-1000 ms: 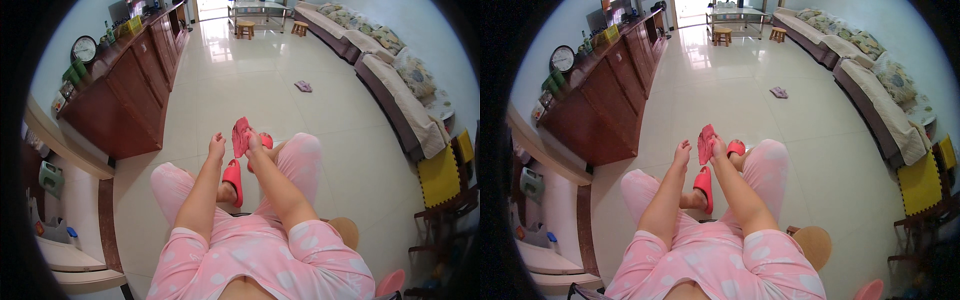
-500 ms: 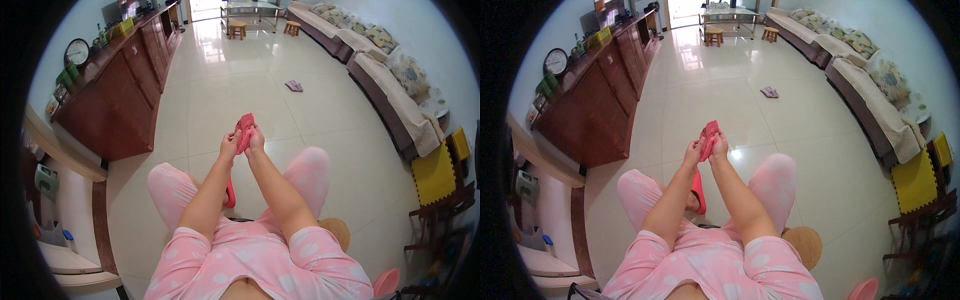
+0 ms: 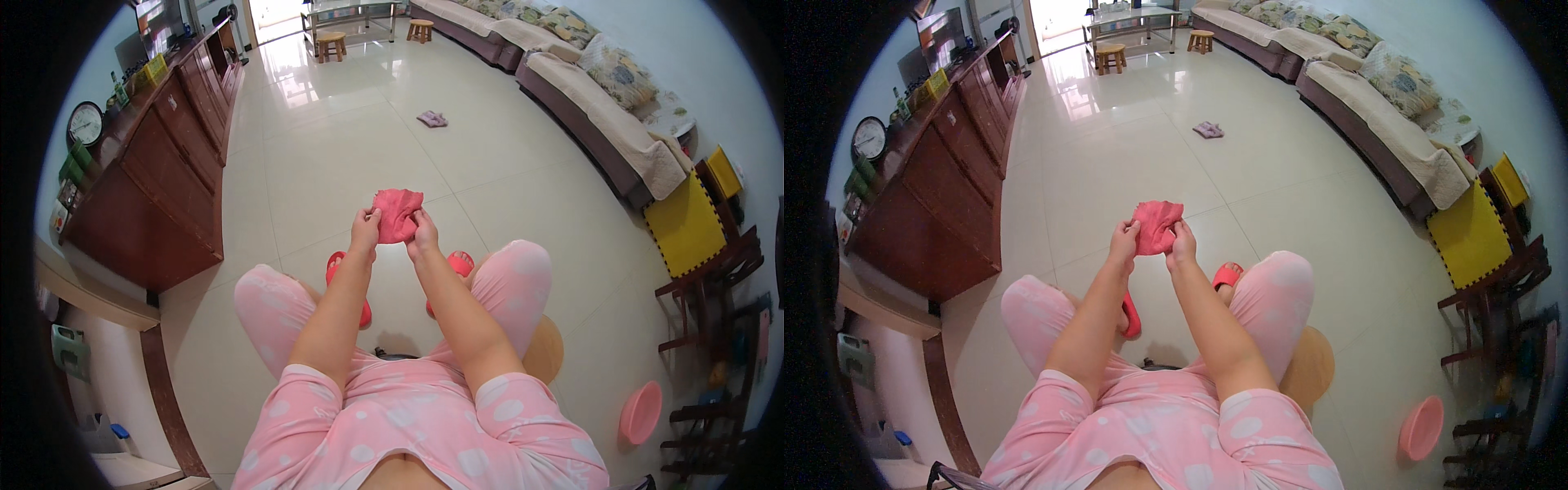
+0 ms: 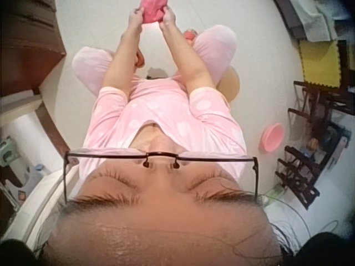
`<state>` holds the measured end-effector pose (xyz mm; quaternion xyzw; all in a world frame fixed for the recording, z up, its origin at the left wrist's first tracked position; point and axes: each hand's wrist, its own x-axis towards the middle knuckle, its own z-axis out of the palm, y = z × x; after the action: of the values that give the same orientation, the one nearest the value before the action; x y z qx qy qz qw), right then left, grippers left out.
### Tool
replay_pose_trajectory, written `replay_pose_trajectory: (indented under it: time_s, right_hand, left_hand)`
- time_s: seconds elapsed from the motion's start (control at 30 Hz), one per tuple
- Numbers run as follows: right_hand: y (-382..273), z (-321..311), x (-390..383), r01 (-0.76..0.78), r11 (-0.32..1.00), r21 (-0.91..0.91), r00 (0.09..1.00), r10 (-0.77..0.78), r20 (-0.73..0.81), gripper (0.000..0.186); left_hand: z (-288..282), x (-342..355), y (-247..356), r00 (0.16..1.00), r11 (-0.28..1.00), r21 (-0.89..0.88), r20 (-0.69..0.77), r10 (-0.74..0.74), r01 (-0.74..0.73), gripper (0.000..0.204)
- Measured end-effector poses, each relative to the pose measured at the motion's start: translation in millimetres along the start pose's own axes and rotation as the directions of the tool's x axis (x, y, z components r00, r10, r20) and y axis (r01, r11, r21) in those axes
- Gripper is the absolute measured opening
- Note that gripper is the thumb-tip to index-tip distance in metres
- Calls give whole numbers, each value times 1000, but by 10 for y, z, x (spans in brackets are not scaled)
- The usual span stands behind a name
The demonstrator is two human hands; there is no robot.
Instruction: The person sits on the floor and wipes the tiles using a pink cloth by hand, then moves to a pink basin and rinses the cloth in water.
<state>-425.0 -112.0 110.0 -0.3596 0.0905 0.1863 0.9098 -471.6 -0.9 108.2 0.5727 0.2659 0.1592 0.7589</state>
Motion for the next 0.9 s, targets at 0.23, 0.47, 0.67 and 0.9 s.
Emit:
replay_pose_trajectory:
  time_s: [0.23, 0.47, 0.67, 0.9]
  right_hand:
    - [-89, -379, -471, -100, 979, -176, 994, 90, -63, 38]
    - [-143, -501, -660, -65, 988, -140, 997, 58, -52, 38]
    - [-226, -537, -782, -46, 993, -106, 997, 39, -66, 34]
    - [-291, -675, -866, 3, 996, -85, 995, -11, -101, 31]
  left_hand:
    - [55, -408, -78, 999, 994, -102, -4, -37, 37, 30]
    - [170, -585, 16, 997, 991, -130, 82, 4, 7, 32]
    - [306, -740, 102, 992, 995, -78, 116, -57, 67, 33]
    - [468, -839, 66, 980, 993, -51, 173, -94, 104, 34]
